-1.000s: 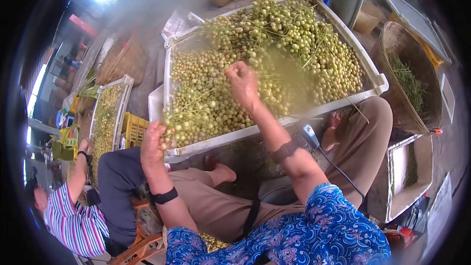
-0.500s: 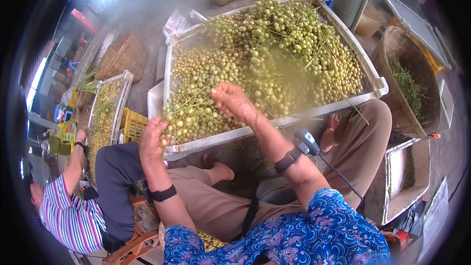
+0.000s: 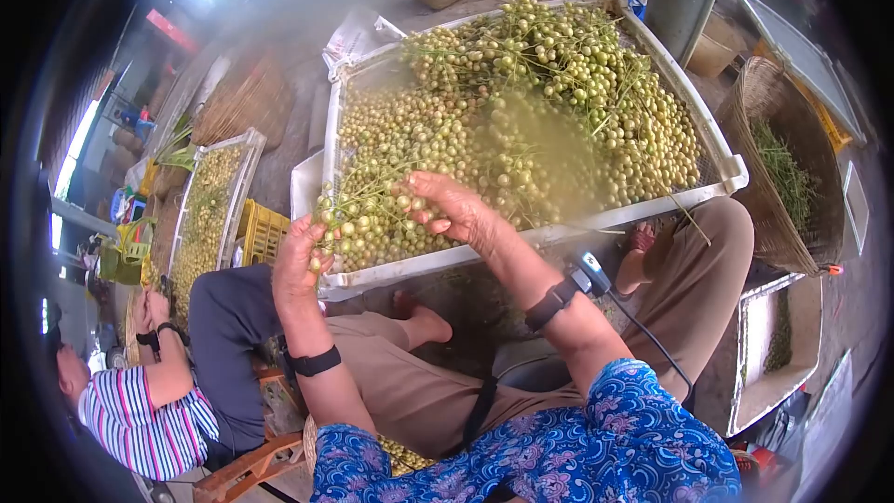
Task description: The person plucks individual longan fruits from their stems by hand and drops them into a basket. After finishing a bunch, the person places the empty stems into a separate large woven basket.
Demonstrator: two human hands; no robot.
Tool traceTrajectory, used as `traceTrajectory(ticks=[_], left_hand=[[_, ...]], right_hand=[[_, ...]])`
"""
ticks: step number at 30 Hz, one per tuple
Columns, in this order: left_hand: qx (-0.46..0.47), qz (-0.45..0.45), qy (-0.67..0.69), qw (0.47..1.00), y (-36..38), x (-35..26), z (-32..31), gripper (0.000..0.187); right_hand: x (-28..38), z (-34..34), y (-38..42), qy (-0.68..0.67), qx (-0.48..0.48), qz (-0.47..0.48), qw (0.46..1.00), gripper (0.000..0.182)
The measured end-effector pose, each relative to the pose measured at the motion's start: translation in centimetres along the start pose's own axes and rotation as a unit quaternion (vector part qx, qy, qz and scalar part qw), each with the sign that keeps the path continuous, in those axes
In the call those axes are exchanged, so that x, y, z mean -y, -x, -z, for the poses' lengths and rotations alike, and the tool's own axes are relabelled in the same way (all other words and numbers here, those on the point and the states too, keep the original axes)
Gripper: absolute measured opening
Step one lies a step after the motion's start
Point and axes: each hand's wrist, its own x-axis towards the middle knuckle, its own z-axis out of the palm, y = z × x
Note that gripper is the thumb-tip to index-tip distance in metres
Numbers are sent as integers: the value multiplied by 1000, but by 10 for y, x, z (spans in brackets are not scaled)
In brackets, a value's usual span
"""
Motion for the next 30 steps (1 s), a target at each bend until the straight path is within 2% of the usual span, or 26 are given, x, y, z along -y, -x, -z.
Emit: traceTrajectory(ticks=[2,4,7,9,12,15,16,17,19,20,22,24,25,26,27,28,29,30], left_hand=[[13,-3,0,1000,2,-2,-2,18],[23,-7,-1,1000,3,-2,0,18],[46,-19,15,999,2,2,12,18],[41,-10,52,998,4,0,13,17],[12,6,21,1000,4,-3,0,17],[8,12,7,1000,1,-1,1,16],[9,12,6,1000,0,-1,1,16],[24,8,12,1000,1,-2,1,16],[41,5,22,999,-1,0,2,16],[27,8,6,1000,-2,3,3,17],[13,10,-10,1000,-5,7,7,17],[57,25,-17,998,-8,9,12,21],[-48,-4,-38,998,1,12,2,23],[-146,-47,-57,987,11,11,-11,26],[-184,-32,-101,977,14,6,-16,29],[-125,-12,-93,988,4,14,3,27],[-71,-5,-78,994,-8,25,18,20],[-35,48,-95,994,-4,8,5,12]], right_hand=[[-3,4,0,-1,14,13,1000,19],[-2,6,0,-63,-16,73,995,12],[7,18,-2,-134,-36,124,983,10],[0,13,0,-37,-69,84,993,14],[-9,0,3,1,-55,24,998,22],[-9,-5,0,24,-31,5,999,24],[-8,-7,3,10,-18,6,1000,33],[-6,-8,5,10,-19,8,1000,33],[-1,-10,9,-8,22,-38,999,46],[-5,-5,5,22,26,-19,999,54],[-7,-7,8,2,22,-14,1000,52],[-8,-4,7,-23,49,0,999,50],[-6,-11,8,26,-55,-25,998,46],[-11,-6,7,68,-83,-28,994,42],[-20,-10,5,-9,-169,-8,985,36],[-21,-8,1,-106,-145,-7,984,30],[-30,15,-8,-139,9,-32,990,28],[-22,10,1,-133,30,-55,989,27]])
